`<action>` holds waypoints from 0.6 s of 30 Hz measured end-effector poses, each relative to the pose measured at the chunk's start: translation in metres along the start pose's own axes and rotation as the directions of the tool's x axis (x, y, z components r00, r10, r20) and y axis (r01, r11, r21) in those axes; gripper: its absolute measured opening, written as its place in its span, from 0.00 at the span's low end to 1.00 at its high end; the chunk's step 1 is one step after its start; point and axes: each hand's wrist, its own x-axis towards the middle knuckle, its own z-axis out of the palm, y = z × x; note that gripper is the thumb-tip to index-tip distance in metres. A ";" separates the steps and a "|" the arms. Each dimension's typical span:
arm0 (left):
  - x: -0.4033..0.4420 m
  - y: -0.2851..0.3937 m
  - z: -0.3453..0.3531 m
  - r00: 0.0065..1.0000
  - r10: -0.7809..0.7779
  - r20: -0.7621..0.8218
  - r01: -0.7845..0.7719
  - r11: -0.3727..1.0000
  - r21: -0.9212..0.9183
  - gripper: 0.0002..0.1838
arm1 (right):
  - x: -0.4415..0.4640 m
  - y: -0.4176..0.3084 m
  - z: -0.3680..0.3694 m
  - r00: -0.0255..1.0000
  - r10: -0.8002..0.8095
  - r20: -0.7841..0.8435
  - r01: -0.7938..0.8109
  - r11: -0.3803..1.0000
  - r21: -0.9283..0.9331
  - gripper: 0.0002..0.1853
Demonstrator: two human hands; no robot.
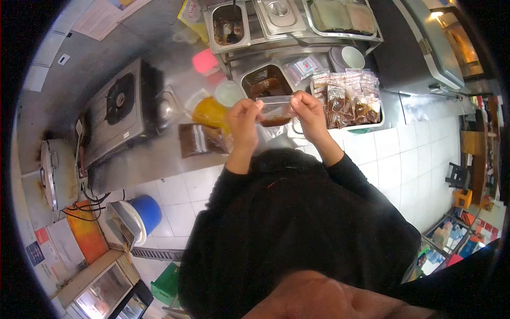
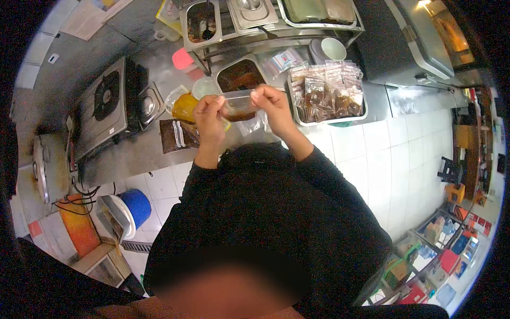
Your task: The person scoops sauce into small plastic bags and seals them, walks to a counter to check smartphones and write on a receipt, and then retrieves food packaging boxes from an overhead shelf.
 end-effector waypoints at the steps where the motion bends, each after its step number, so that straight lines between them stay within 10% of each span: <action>1: -0.001 -0.003 -0.002 1.000 0.002 0.012 -0.002 1.000 0.022 0.08 | -0.001 0.004 0.003 0.998 -0.064 -0.009 0.064 0.998 0.021 0.09; 6: -0.013 -0.018 -0.011 0.992 -0.053 0.116 0.035 0.987 0.156 0.06 | -0.017 0.002 -0.005 0.975 0.203 0.095 -0.179 0.961 -0.210 0.12; 12: -0.016 -0.062 -0.084 0.995 -0.090 0.054 0.019 0.660 0.751 0.14 | -0.016 -0.007 -0.121 0.911 0.068 -0.407 -0.256 0.868 -0.426 0.14; 16: -0.015 -0.131 -0.119 0.974 -0.198 0.109 -0.047 0.291 0.955 0.20 | -0.011 0.008 -0.184 0.830 -0.482 -0.283 -0.199 0.217 -0.956 0.30; 18: -0.011 -0.149 -0.114 0.973 -0.209 0.098 -0.062 0.173 0.983 0.21 | -0.008 0.003 -0.168 0.827 -0.419 -0.375 -0.229 0.358 -0.905 0.30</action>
